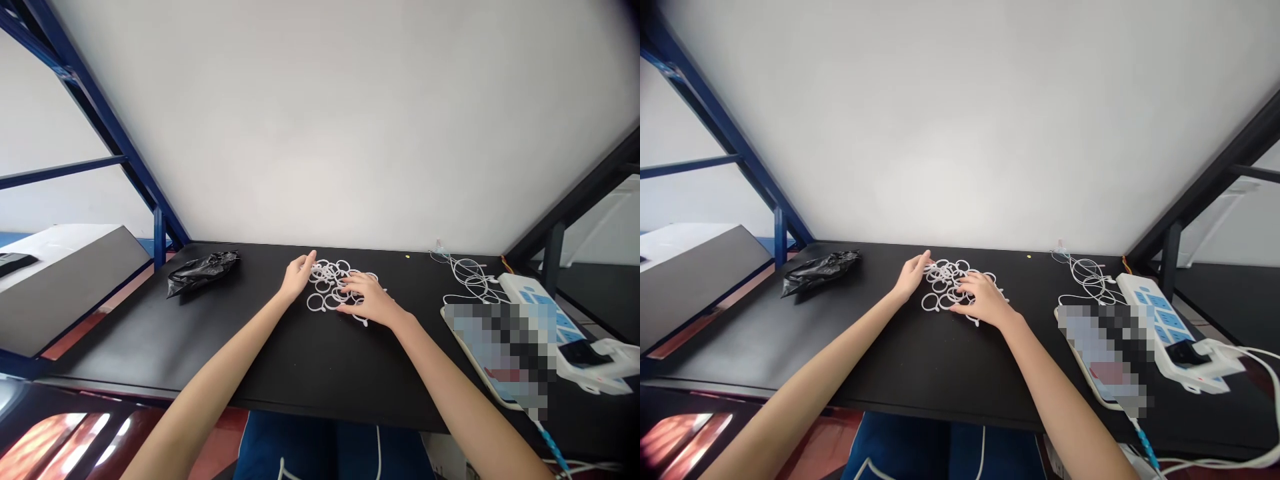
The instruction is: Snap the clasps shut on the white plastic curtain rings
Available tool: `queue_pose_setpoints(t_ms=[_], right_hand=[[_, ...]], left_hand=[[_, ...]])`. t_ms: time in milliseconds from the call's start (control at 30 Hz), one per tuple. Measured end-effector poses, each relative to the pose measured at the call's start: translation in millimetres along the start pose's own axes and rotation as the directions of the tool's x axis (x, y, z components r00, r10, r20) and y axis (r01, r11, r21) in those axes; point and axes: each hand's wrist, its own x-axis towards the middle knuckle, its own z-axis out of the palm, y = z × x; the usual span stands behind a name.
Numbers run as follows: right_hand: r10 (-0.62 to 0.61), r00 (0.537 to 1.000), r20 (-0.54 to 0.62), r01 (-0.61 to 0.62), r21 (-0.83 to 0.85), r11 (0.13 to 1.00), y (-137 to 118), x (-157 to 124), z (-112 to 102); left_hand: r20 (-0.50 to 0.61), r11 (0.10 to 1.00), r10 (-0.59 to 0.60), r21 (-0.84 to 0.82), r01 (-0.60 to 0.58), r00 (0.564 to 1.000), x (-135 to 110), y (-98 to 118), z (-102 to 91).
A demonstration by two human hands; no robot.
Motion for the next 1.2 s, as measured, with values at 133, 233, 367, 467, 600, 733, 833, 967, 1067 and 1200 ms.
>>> queue_pose_setpoints(t_ms=[133,233,367,467,600,733,833,967,1067,1200], right_hand=[[-0.014,0.998,-0.056,0.016,0.032,0.999,-5,1,6],[-0.036,0.994,-0.103,0.041,0.050,0.998,-9,2,9],[-0.065,0.982,-0.179,0.078,0.064,0.995,-11,4,11],[-0.072,0.971,-0.228,0.091,0.074,0.993,-13,5,11],[-0.077,0.970,-0.231,0.099,0.082,0.992,-17,4,13],[-0.123,0.984,-0.126,0.132,0.071,0.989,-19,3,19],[-0.131,0.989,-0.070,0.135,0.050,0.990,-19,2,24],[-0.116,0.992,-0.050,0.118,0.033,0.992,-19,3,25],[-0.095,0.995,-0.043,0.097,0.031,0.995,-21,3,24],[-0.079,0.996,-0.029,0.080,0.045,0.996,-24,3,23]], left_hand=[[0.040,1.000,-0.027,-0.003,0.027,0.999,-6,-10,-26.2],[0.061,1.000,0.008,0.015,-0.009,0.998,-15,-7,-32.8],[0.075,0.992,0.111,0.059,-0.116,0.991,-28,6,-29.1],[0.115,0.975,0.179,0.113,-0.192,0.977,-36,14,-23.5],[0.215,0.914,0.294,0.222,-0.340,0.931,-39,16,-17.7],[0.319,0.855,0.348,0.277,-0.438,0.881,-34,10,-13.6],[0.360,0.837,0.348,0.296,-0.460,0.866,-31,6,-14.5],[0.376,0.857,0.296,0.300,-0.418,0.878,-33,8,-26.8],[0.424,0.885,0.232,0.281,-0.371,0.875,-35,13,-39.2],[0.497,0.903,0.179,0.259,-0.343,0.849,-36,15,-46.7]])
